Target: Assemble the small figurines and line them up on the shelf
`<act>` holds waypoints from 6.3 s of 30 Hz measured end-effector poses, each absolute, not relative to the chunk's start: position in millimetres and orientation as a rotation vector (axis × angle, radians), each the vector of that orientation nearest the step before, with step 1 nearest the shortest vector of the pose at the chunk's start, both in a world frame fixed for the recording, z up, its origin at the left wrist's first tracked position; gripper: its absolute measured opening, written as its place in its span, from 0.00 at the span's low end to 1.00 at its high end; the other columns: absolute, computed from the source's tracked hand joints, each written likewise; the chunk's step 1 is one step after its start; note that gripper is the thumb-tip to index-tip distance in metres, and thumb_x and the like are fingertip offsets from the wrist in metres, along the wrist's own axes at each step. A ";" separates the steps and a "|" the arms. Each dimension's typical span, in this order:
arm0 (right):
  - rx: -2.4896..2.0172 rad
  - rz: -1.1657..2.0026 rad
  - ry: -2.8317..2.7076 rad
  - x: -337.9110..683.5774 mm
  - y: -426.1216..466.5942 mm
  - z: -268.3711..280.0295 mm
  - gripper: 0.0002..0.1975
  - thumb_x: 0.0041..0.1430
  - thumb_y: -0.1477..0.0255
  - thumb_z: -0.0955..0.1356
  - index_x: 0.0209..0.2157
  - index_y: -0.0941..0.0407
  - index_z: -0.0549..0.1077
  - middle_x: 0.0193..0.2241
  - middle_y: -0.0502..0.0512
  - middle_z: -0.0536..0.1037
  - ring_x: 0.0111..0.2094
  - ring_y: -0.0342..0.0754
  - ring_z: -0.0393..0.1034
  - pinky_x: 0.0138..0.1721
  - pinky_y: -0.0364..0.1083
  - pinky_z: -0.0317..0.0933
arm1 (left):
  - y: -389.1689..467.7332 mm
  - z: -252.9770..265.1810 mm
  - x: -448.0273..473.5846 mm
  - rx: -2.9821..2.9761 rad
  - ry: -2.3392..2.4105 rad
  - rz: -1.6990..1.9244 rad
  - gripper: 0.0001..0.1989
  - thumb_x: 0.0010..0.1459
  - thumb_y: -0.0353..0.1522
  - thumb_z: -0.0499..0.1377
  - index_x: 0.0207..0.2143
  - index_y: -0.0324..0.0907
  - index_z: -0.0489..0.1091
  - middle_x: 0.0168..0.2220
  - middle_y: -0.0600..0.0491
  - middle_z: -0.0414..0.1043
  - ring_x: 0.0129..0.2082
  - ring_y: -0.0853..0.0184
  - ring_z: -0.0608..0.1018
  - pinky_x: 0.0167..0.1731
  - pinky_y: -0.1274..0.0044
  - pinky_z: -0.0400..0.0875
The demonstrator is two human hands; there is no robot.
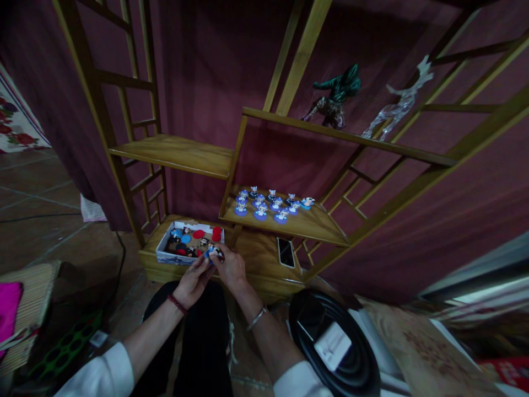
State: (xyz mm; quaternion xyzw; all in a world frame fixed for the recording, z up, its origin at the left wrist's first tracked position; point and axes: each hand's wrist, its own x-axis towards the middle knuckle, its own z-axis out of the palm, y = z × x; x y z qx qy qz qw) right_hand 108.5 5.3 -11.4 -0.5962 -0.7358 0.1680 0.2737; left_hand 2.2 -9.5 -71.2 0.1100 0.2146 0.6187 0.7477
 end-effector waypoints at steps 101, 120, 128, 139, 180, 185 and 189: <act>-1.347 0.466 -1.497 257.5 -21.6 -18.4 0.17 0.47 0.67 0.67 0.41 0.55 0.68 0.38 0.55 0.72 0.37 0.48 0.69 0.41 0.49 0.63 | -1.4 -14.2 131.3 0.459 0.464 1.093 0.11 0.38 0.23 0.63 0.28 0.37 0.69 0.30 0.53 0.71 0.32 0.73 0.72 0.35 0.80 0.64; -1.297 0.531 -1.432 295.9 -20.2 -15.7 0.17 0.46 0.68 0.67 0.41 0.56 0.68 0.39 0.56 0.73 0.39 0.49 0.68 0.43 0.51 0.62 | 3.9 -4.4 161.5 0.541 0.506 1.023 0.07 0.42 0.23 0.60 0.28 0.37 0.70 0.31 0.50 0.71 0.32 0.71 0.72 0.36 0.76 0.65; -1.318 0.525 -1.432 309.5 -17.2 -7.0 0.16 0.46 0.70 0.67 0.40 0.55 0.69 0.38 0.55 0.74 0.38 0.49 0.69 0.41 0.50 0.63 | 9.1 2.7 169.3 0.664 0.509 0.993 0.09 0.42 0.25 0.60 0.30 0.35 0.72 0.31 0.48 0.72 0.29 0.70 0.72 0.33 0.76 0.65; -1.264 0.536 -1.384 327.1 -6.2 9.0 0.16 0.44 0.70 0.68 0.38 0.55 0.69 0.37 0.55 0.74 0.38 0.49 0.69 0.42 0.50 0.62 | 13.7 21.4 185.7 0.796 0.513 1.023 0.12 0.43 0.24 0.58 0.34 0.36 0.70 0.32 0.47 0.72 0.30 0.67 0.73 0.33 0.73 0.66; -1.361 0.644 -1.376 393.9 50.7 51.5 0.21 0.41 0.72 0.68 0.41 0.54 0.67 0.36 0.52 0.73 0.36 0.45 0.68 0.42 0.47 0.61 | 67.5 49.4 244.0 2.092 1.017 1.103 0.22 0.45 0.20 0.46 0.43 0.38 0.68 0.41 0.50 0.69 0.41 0.70 0.70 0.45 0.80 0.61; -1.385 0.613 -1.384 404.6 63.8 47.1 0.23 0.40 0.72 0.69 0.42 0.54 0.66 0.36 0.53 0.74 0.36 0.45 0.68 0.42 0.47 0.61 | 73.6 50.2 250.5 2.177 1.101 1.050 0.21 0.46 0.22 0.47 0.44 0.37 0.67 0.42 0.49 0.68 0.43 0.68 0.68 0.46 0.78 0.60; -1.367 0.628 -1.382 410.8 72.1 42.8 0.24 0.40 0.71 0.69 0.44 0.54 0.65 0.36 0.52 0.74 0.35 0.44 0.68 0.41 0.46 0.62 | 77.6 51.8 254.9 2.230 1.155 1.017 0.21 0.47 0.23 0.48 0.44 0.38 0.67 0.43 0.50 0.68 0.44 0.67 0.67 0.47 0.78 0.59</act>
